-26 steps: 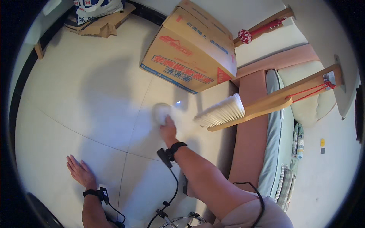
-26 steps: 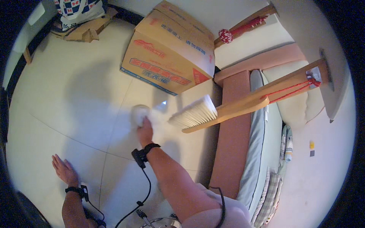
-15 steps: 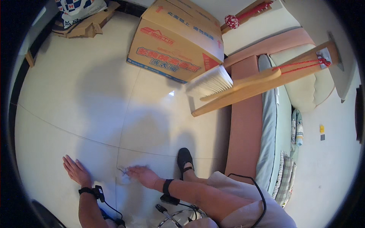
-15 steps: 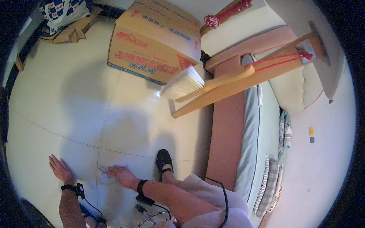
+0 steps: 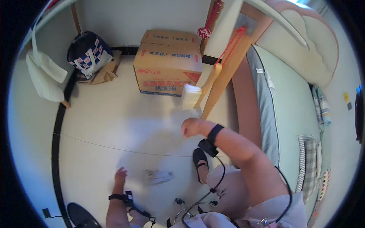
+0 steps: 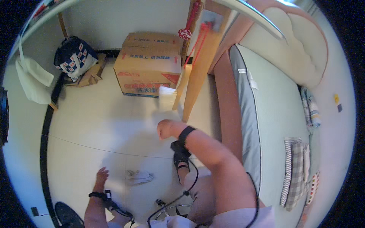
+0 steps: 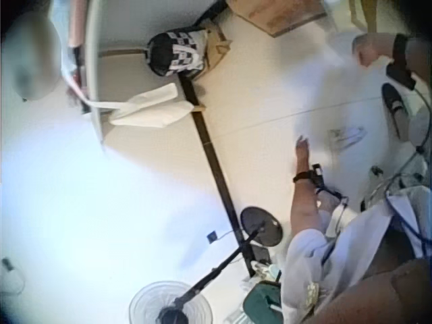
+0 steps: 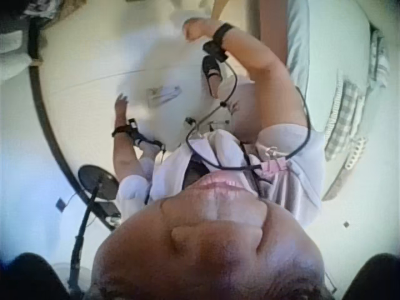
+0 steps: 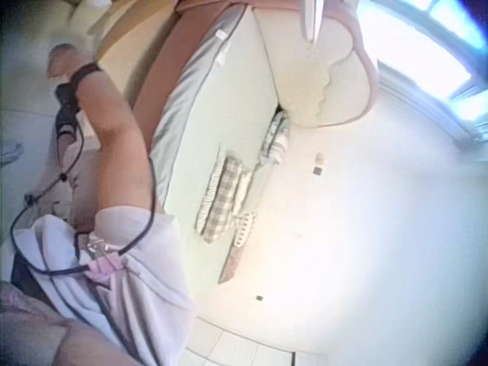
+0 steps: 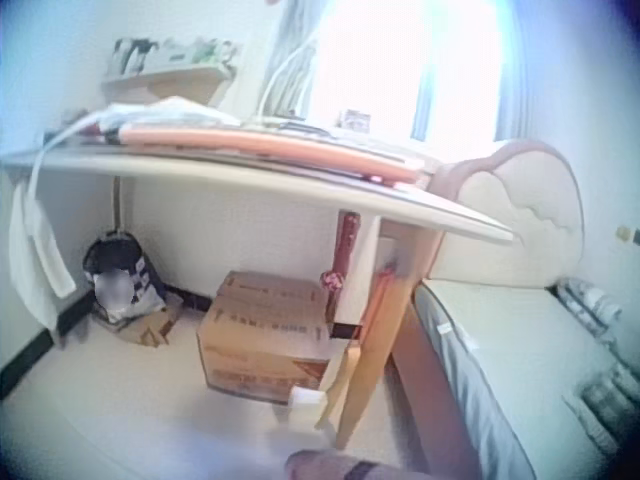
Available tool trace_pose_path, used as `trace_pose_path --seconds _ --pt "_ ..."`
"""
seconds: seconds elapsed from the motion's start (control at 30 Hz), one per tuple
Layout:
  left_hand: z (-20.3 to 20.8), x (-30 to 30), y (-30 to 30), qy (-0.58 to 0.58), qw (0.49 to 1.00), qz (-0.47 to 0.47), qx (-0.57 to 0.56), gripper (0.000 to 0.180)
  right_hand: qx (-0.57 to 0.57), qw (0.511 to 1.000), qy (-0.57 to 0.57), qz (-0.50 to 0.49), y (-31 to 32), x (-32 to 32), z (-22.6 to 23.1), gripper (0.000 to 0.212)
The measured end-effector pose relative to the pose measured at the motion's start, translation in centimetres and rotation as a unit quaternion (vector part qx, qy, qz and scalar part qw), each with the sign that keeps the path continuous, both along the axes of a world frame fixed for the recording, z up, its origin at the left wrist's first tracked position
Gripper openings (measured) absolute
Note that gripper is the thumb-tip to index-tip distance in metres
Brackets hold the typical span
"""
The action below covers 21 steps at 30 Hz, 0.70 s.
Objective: The person wipes the floor with a cloth, moves cardboard boxes and a blue bag, and then picks up a manual air pump from a green chair.
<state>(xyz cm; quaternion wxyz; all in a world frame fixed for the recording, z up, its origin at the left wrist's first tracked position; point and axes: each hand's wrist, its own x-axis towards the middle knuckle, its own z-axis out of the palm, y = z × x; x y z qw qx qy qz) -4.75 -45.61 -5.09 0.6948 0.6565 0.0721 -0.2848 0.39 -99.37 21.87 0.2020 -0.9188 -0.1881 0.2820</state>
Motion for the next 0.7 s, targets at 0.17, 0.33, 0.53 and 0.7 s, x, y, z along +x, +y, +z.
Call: trace_pose_path --seconds 0.17,0.33,0.53,0.7 --pt "19.5 1.3 -16.5 -0.091 0.99 -0.087 0.068 0.029 0.098 0.962 -0.019 -0.255 -4.7 -2.4 11.4 0.016" --pt "32.1 2.6 -26.1 -0.182 0.971 -0.142 0.057 0.028 0.241 0.885 -0.091 -0.388 -11.2 -3.8 17.3 0.012" --pt "42.1 1.4 -32.8 -0.265 0.939 -0.208 0.066 0.026 0.492 0.626 -0.37 -0.478 -11.4 -1.5 20.1 0.026" --pt "56.4 1.0 -39.4 -0.665 0.673 -0.218 0.24 0.024 0.558 0.619 -0.423 -0.356 -10.6 1.1 18.5 0.038"
